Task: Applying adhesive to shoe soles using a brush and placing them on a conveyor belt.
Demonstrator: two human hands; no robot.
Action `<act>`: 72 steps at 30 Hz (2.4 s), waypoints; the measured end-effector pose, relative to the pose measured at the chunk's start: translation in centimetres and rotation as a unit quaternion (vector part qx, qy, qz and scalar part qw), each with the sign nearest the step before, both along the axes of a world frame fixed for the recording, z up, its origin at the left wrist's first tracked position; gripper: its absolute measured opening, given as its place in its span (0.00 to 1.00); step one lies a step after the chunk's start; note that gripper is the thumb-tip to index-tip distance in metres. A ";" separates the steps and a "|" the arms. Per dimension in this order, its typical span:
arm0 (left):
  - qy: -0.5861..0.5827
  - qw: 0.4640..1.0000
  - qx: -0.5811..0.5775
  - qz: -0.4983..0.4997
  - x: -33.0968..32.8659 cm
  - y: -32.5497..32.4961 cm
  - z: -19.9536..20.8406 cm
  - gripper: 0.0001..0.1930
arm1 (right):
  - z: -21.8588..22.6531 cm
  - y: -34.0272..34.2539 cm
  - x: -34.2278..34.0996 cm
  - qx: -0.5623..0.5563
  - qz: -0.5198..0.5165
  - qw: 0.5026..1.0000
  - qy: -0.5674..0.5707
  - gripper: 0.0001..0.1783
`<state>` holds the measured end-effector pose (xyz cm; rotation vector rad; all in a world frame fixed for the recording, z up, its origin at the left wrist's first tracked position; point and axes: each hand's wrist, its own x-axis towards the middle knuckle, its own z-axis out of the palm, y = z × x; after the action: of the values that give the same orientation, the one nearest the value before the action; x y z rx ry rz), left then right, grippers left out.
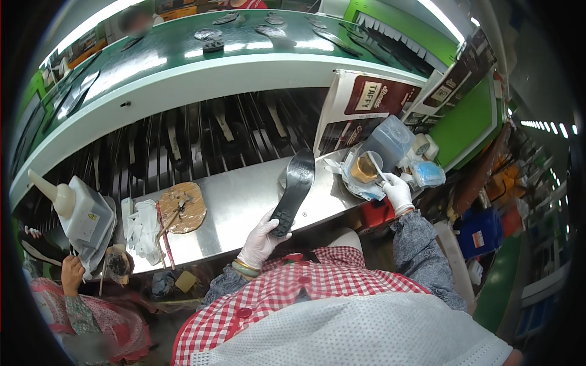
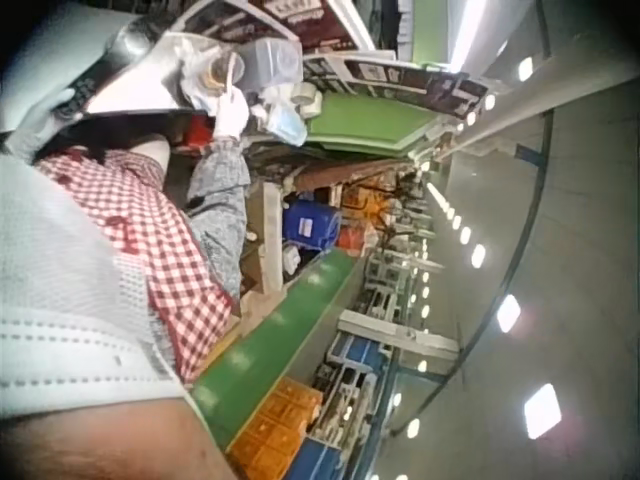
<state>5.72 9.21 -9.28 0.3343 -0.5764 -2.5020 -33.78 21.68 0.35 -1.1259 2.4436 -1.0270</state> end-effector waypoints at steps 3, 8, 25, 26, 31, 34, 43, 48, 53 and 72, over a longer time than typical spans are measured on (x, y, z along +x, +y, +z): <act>0.003 0.999 -0.016 0.028 -0.1 -0.6 -0.1 0.25 | -0.9 -0.4 0.8 -0.043 -0.025 0.999 0.000 0.13; -0.026 0.998 -0.025 0.044 -0.7 -0.7 -1.1 0.29 | -2.2 -2.0 2.8 -0.095 -0.043 0.995 -0.011 0.12; 0.030 0.997 -0.046 0.046 -1.5 -1.3 -3.8 0.34 | -3.8 -8.8 12.3 -0.178 -0.100 0.979 0.025 0.13; 0.027 0.998 -0.036 0.039 -1.4 -1.4 -3.9 0.34 | -3.9 -9.0 12.6 -0.175 -0.101 0.979 0.026 0.13; 0.021 0.999 -0.024 0.036 -0.8 -1.8 -3.2 0.35 | -5.3 -8.9 12.6 -0.190 -0.080 0.977 0.052 0.11; 0.019 0.999 0.001 0.031 -0.7 -1.8 -3.5 0.35 | -5.6 -9.4 13.2 -0.207 -0.071 0.975 0.042 0.10; 0.014 0.999 -0.002 0.029 -0.7 -1.8 -3.9 0.34 | -5.6 -8.3 14.0 -0.189 -0.102 0.975 0.056 0.12; 0.025 0.999 -0.005 0.027 -0.8 -1.7 -3.8 0.31 | -6.1 -6.9 14.2 -0.233 -0.108 0.967 -0.002 0.12; 0.042 0.999 0.014 0.010 -0.1 -2.1 -2.5 0.29 | -5.5 -6.5 15.2 -0.232 -0.113 0.966 0.018 0.12; 0.008 1.000 0.019 0.010 0.1 -2.0 -2.3 0.23 | -4.4 -6.0 15.7 -0.349 -0.043 0.898 -0.265 0.13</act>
<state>5.78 7.22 -11.63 0.3327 -0.5157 -2.4962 -18.10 15.69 -4.06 -0.7427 1.7265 -2.0209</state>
